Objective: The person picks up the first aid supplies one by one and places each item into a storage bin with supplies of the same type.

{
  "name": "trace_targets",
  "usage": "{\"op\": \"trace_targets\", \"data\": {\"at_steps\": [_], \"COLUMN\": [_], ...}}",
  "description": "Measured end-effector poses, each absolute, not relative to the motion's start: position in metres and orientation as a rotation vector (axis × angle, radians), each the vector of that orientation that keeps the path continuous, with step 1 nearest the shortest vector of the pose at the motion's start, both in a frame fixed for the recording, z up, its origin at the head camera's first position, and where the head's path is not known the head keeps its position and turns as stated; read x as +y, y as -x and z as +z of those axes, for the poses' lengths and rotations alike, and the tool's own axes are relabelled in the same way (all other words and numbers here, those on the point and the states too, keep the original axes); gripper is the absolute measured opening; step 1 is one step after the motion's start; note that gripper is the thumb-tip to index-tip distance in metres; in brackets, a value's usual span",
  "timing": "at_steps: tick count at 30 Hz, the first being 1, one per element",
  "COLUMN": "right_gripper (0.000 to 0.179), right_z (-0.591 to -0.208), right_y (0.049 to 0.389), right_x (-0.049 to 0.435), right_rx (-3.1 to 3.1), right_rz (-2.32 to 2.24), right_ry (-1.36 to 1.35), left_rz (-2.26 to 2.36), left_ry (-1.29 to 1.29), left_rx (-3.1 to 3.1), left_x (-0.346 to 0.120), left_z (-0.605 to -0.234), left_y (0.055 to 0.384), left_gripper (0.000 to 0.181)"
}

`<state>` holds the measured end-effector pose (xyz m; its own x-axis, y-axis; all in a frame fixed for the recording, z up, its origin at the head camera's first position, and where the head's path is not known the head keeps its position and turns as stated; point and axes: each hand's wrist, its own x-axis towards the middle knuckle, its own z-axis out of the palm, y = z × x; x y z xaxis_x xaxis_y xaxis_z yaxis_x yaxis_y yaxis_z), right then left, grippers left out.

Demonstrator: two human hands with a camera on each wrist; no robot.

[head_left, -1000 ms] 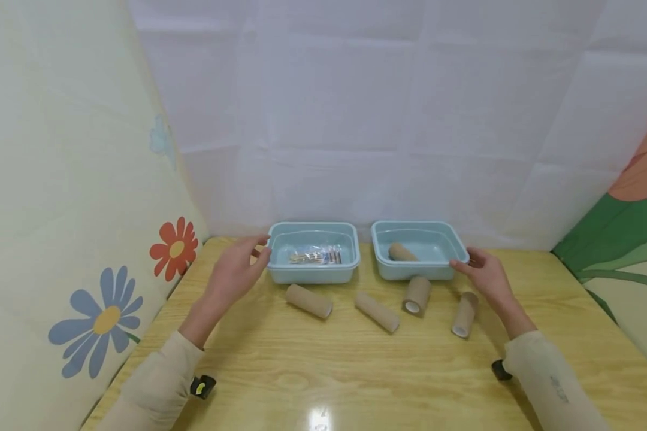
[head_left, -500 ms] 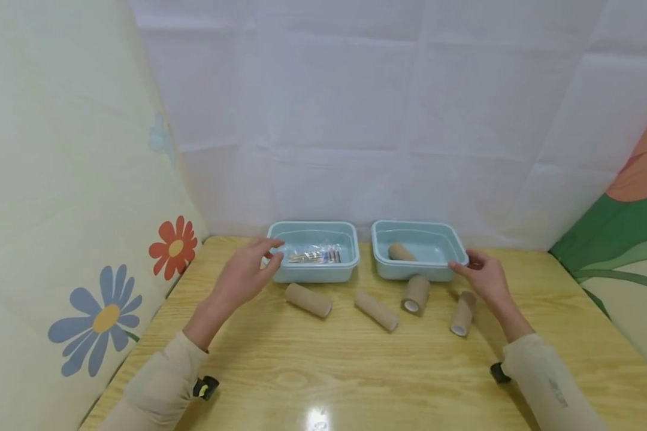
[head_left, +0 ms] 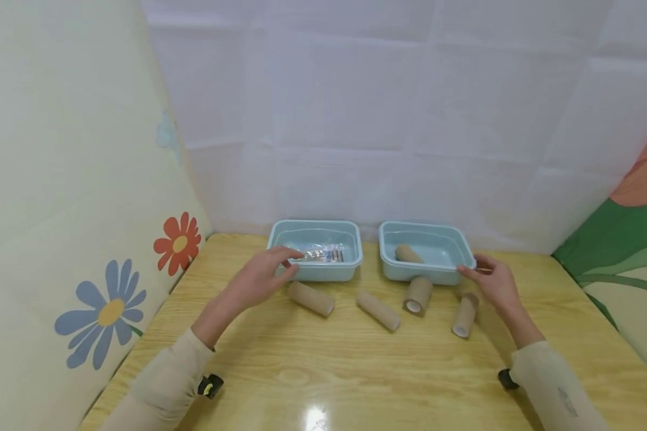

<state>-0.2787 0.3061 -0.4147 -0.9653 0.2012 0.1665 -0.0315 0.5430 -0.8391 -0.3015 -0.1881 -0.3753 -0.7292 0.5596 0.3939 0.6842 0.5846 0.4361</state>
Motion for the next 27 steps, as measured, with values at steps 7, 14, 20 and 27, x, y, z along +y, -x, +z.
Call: {"op": "trace_targets", "data": {"at_steps": [7, 14, 20, 27], "right_gripper": [0.073, 0.071, 0.071, 0.073], "right_z": [-0.417, -0.415, -0.417, -0.415], "right_y": [0.276, 0.274, 0.277, 0.277], "right_x": [0.31, 0.308, 0.309, 0.307], "right_rx": [-2.553, -2.546, -2.547, -2.55], "right_rz": [1.385, 1.381, 1.378, 1.392], "right_ry": [0.167, 0.171, 0.187, 0.192], "left_rz": [-0.857, -0.718, -0.57, -0.435], "left_ry": [1.299, 1.368, 1.371, 1.371], "left_rx": [-2.672, -2.681, -2.719, -2.787], "left_x": [-0.179, -0.172, -0.171, -0.174], "left_z": [-0.385, -0.395, -0.402, -0.407], "left_y": [0.299, 0.296, 0.297, 0.298], "left_gripper": [0.028, 0.032, 0.037, 0.044]}}
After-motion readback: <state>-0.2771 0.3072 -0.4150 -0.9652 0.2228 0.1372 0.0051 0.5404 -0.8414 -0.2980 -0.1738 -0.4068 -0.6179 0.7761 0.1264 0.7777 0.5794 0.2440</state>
